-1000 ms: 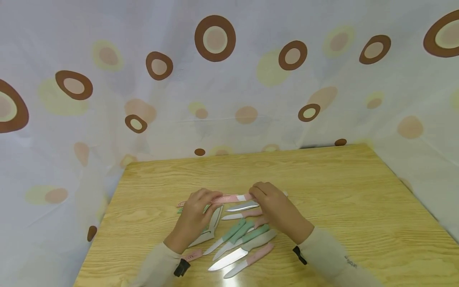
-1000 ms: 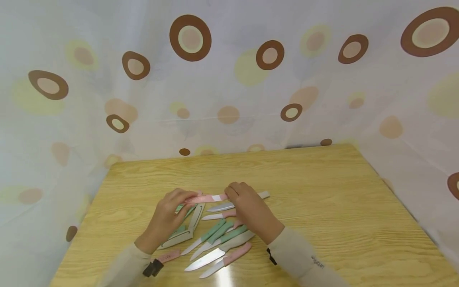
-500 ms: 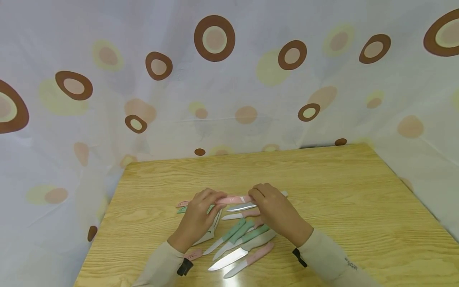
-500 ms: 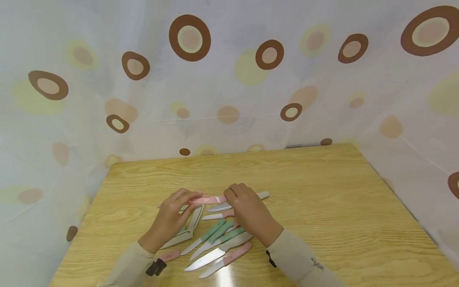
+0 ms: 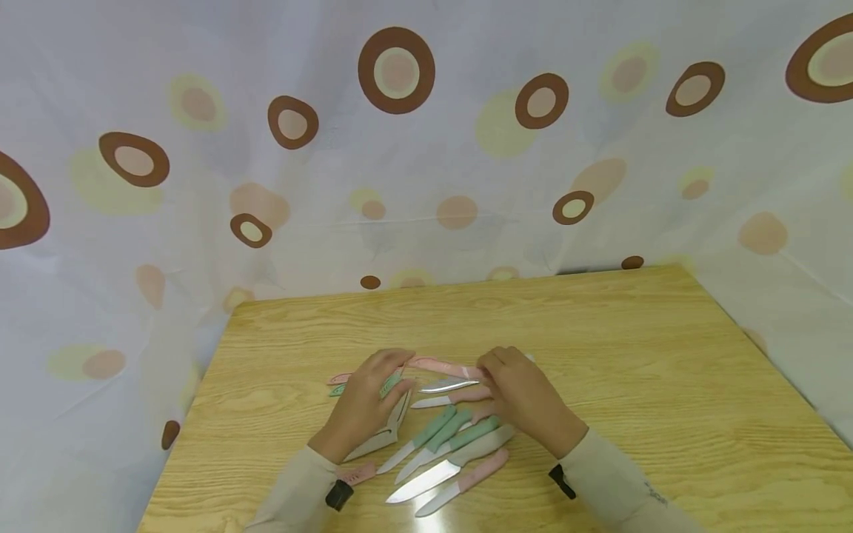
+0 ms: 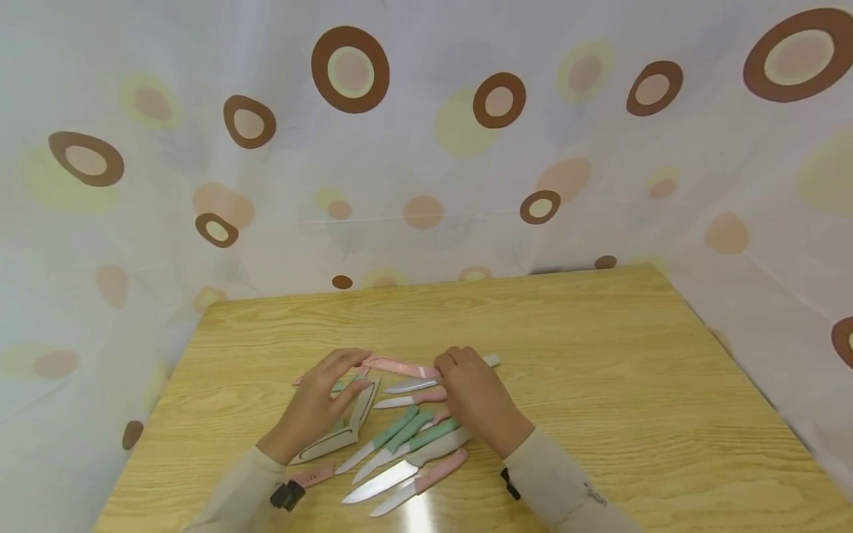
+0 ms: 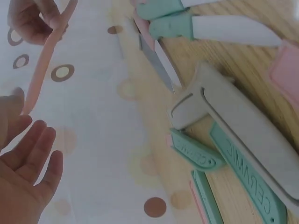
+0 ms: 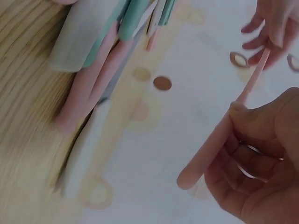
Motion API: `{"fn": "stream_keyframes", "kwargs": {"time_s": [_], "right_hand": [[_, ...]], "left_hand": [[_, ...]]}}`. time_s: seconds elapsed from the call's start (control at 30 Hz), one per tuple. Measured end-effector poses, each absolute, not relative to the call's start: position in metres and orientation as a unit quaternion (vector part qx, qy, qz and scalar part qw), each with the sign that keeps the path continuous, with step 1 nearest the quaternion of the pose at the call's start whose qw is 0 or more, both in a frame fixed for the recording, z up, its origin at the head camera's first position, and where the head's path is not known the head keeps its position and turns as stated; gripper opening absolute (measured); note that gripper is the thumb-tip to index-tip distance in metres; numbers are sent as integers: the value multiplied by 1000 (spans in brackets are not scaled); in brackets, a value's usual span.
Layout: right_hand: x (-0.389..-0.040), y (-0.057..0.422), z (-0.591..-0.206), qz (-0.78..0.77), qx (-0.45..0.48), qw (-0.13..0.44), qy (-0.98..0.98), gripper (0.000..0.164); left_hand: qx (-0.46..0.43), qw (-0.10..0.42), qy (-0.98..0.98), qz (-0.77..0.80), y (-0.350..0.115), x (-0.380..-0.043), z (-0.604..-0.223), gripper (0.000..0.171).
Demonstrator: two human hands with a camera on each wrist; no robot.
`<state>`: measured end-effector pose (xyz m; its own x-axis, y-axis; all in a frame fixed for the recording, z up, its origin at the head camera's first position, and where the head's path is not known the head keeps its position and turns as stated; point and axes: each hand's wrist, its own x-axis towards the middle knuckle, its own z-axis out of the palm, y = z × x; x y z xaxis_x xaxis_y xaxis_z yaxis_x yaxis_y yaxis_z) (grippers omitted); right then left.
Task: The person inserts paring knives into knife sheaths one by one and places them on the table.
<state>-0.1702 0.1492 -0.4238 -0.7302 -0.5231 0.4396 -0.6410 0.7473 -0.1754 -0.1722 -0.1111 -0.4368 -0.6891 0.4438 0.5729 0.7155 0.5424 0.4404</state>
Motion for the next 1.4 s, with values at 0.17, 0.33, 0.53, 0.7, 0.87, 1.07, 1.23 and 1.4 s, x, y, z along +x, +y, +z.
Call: {"fn": "stream_keyframes", "kwargs": {"time_s": [0.17,0.33,0.53,0.7,0.87,1.07,1.23,1.4], "right_hand": [[-182,179,-429,232,166,148,-947,8],[-192,212,-440,246,33,75,-966,15],[-195,225,-464,271,-18,-13,-962,23],[-198,222,-475,279,-33,-40,-959,18],[-200,221,-476,277,-46,-51,-958,19],[-202,225,-472,249,-42,-51,-966,22],[-199,223,-466,242,-38,-57,-968,33],[-189,217,-458,232,-13,-35,-972,40]], "left_hand": [[-277,195,-889,-307,-131,-180,-440,32],[-225,164,-905,-321,-147,-183,-450,30],[-197,123,-915,-330,-159,-181,-465,26],[-196,129,-917,-322,-164,-180,-472,28],[-199,133,-917,-318,-164,-179,-474,35],[-184,118,-924,-313,-164,-179,-475,37],[-165,106,-938,-287,-168,-179,-472,32],[-157,109,-952,-239,-175,-188,-468,23]]}}
